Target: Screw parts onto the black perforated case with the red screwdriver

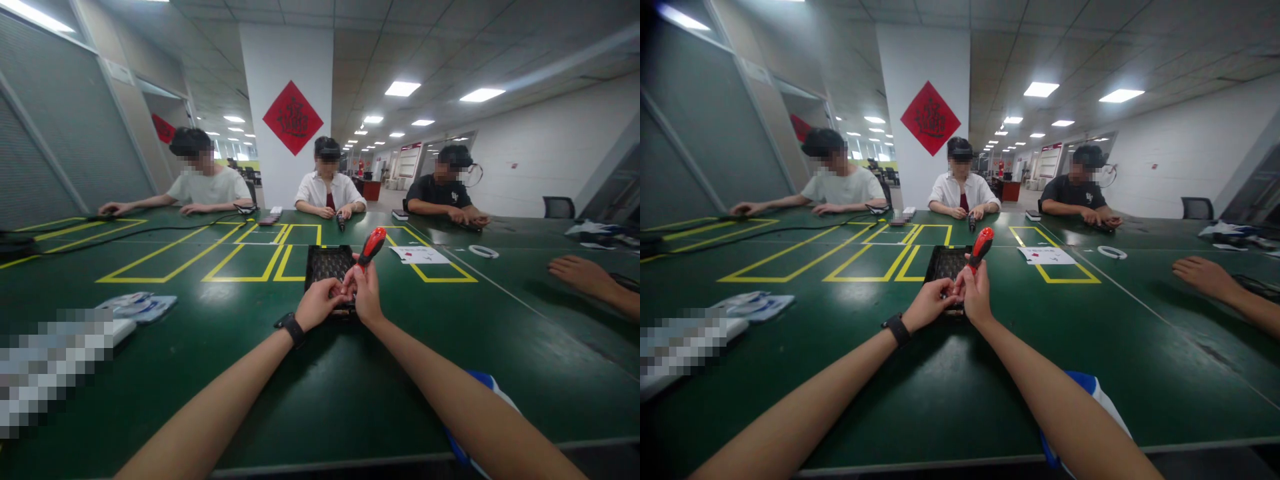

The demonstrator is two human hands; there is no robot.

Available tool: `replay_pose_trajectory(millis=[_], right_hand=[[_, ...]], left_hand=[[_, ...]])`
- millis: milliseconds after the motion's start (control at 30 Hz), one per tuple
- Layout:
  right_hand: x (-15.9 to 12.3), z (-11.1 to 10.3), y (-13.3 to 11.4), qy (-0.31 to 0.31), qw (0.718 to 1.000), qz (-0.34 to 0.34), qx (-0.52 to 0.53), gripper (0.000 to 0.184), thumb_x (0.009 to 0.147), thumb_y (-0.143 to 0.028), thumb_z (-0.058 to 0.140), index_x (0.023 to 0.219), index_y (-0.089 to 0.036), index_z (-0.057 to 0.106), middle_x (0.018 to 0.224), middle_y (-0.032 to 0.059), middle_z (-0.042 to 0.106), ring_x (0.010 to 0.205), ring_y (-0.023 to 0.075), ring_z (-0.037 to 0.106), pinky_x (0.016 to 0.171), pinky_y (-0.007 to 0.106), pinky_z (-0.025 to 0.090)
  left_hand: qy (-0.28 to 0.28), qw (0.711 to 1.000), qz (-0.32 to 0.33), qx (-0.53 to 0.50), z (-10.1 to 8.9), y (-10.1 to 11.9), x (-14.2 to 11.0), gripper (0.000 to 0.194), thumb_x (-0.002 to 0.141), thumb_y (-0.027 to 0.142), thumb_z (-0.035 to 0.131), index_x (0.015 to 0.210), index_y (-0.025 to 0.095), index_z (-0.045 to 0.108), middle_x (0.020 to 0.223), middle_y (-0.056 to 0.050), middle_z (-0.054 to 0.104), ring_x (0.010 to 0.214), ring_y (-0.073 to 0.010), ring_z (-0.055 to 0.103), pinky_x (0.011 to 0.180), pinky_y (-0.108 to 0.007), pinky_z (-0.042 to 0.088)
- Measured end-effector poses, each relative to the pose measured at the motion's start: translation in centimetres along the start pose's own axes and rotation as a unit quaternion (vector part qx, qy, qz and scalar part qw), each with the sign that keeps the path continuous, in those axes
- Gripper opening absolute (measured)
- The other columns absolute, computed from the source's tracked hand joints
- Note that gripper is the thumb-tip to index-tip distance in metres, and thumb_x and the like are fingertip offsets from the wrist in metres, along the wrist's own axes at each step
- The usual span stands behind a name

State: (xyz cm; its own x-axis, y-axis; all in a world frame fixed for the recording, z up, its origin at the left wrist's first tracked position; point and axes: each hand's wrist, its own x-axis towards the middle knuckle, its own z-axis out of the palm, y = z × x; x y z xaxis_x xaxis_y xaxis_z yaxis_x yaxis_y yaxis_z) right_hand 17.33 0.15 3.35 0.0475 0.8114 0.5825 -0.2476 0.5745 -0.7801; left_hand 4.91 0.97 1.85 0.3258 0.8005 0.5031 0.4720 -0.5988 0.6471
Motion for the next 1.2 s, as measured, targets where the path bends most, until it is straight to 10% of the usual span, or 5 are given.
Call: replay_pose_trajectory(millis=[233,667,1200], right_hand=[[0.2,-0.1,-0.2,0.046,0.999,-0.004,-0.003,0.029,0.088,-0.036,0.033,0.112,-0.022,0.039,0.064,-0.0047,0.051,0.045,0.0063,0.048,0.037,0.016,0.034],[1.0,-0.5,1.3,0.108,0.990,0.011,-0.096,0.030,0.079,-0.041,0.048,0.095,-0.017,0.054,0.076,0.0017,0.058,0.063,0.0103,0.055,0.043,0.017,0.042],[0.8,-0.7,2.1,-0.006,0.990,0.019,-0.142,0.029,0.078,-0.041,0.050,0.092,-0.016,0.054,0.072,0.0019,0.061,0.056,0.0111,0.059,0.051,0.023,0.049]], left_hand=[[-0.013,0.998,0.005,-0.069,-0.8,1.1,0.4,0.018,0.080,0.026,0.050,0.084,0.016,0.065,0.083,-0.003,0.066,0.076,-0.0145,0.058,0.073,-0.025,0.043],[0.212,0.971,-0.064,-0.091,-2.7,0.7,-0.4,0.032,0.085,0.038,0.037,0.088,0.015,0.060,0.071,-0.002,0.060,0.069,-0.0136,0.056,0.067,-0.024,0.043],[0.151,0.985,-0.077,-0.021,-1.6,-0.9,-0.8,0.025,0.083,0.031,0.040,0.083,0.017,0.061,0.068,0.000,0.061,0.066,-0.0144,0.056,0.063,-0.025,0.040]])
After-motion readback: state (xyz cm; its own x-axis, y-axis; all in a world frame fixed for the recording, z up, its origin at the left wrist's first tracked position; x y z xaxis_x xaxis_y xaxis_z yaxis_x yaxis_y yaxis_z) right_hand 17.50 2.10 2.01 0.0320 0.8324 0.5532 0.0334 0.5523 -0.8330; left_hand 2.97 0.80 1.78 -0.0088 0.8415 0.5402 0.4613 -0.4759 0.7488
